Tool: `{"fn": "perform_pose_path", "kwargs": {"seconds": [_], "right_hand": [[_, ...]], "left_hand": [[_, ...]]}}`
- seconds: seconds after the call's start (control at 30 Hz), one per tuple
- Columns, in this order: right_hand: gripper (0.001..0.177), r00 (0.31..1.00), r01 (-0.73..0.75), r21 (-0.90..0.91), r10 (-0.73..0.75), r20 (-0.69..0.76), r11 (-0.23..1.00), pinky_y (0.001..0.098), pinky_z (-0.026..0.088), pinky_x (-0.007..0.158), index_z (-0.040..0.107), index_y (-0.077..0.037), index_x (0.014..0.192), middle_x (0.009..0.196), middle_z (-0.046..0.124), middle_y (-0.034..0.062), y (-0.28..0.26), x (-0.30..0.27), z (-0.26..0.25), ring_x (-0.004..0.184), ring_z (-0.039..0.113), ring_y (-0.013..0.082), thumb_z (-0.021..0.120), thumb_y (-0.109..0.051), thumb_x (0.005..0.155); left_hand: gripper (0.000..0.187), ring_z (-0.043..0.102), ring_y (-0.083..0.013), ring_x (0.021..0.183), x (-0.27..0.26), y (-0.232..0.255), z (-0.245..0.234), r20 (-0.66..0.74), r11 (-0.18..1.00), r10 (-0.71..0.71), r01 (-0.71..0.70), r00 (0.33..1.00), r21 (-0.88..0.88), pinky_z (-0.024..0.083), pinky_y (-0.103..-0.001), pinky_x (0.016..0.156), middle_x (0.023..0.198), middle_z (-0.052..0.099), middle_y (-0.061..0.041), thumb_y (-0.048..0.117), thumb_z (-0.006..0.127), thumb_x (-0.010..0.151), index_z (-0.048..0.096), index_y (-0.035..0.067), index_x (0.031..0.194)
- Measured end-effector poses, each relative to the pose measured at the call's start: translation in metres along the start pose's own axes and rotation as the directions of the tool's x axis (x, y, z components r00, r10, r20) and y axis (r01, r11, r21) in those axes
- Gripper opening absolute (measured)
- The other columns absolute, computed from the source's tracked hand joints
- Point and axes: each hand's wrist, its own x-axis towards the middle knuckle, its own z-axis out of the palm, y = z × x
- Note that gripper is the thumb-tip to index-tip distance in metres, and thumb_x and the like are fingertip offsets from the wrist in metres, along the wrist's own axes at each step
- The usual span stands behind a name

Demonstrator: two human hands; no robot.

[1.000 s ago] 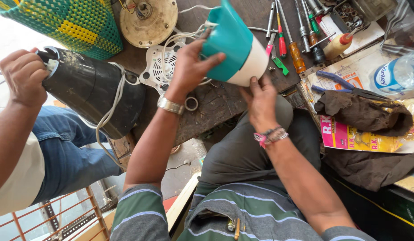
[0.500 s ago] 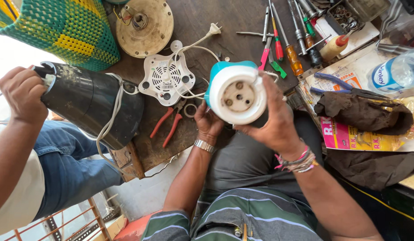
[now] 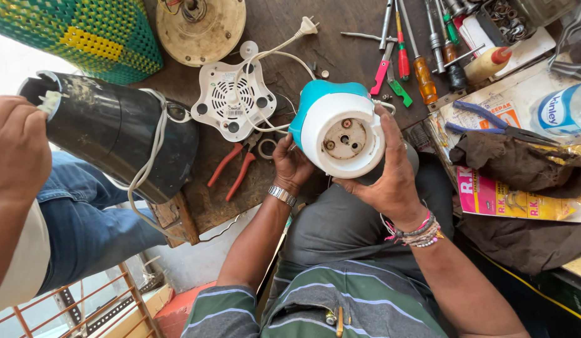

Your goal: The person repairs a small blue and white electric appliance, likely a mixer or grinder, by manipulating its internal wiring and components. They use a screwdriver to adjust screws on the base and pliers to handle wires, while the device rests on their lap.

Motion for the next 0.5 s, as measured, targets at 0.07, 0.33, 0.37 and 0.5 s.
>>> {"fn": "perform_pose_path", "kwargs": {"seconds": [0.07,0.33,0.37,0.5], "right_hand": [[0.121,1.000,0.000,-0.002,0.000,-0.015,1.000,0.0475,0.037,0.129,0.015,-0.004,0.162,0.166,0.033,0.0226,-0.001,-0.002,0.002,0.155,0.039,0.0400,0.097,-0.028,0.076],[0.123,1.000,0.005,0.016,-0.005,0.003,1.000,0.0473,0.037,0.129,0.015,-0.006,0.163,0.167,0.032,0.0213,0.003,-0.003,-0.001,0.155,0.038,0.0391,0.097,-0.029,0.074],[0.123,1.000,0.007,0.035,-0.007,0.005,0.999,0.0469,0.038,0.129,0.016,-0.006,0.163,0.167,0.032,0.0207,0.003,-0.002,-0.002,0.156,0.039,0.0384,0.097,-0.029,0.074],[0.124,1.000,0.000,0.033,0.000,0.012,0.999,0.0475,0.037,0.129,0.017,-0.008,0.162,0.167,0.031,0.0200,0.005,-0.003,-0.004,0.155,0.037,0.0387,0.098,-0.029,0.071]], "left_hand": [[0.061,0.059,-0.0304,0.130,0.001,0.000,0.004,-0.010,0.999,0.016,-0.016,1.000,0.031,0.038,-0.048,0.120,0.135,0.067,-0.012,0.043,0.072,0.088,0.062,0.005,0.135],[0.059,0.060,-0.0322,0.125,-0.004,0.008,0.016,-0.016,0.995,-0.033,0.035,0.999,0.090,0.041,-0.051,0.116,0.129,0.070,-0.013,0.044,0.073,0.084,0.066,0.006,0.129],[0.059,0.061,-0.0323,0.125,-0.004,0.008,0.014,-0.022,0.996,-0.040,0.042,0.999,0.085,0.041,-0.052,0.116,0.129,0.070,-0.013,0.044,0.073,0.083,0.066,0.007,0.128],[0.057,0.061,-0.0327,0.125,-0.001,0.008,0.006,0.010,0.997,-0.052,0.051,0.999,0.065,0.041,-0.054,0.117,0.130,0.069,-0.012,0.043,0.075,0.083,0.067,0.008,0.126]]}}
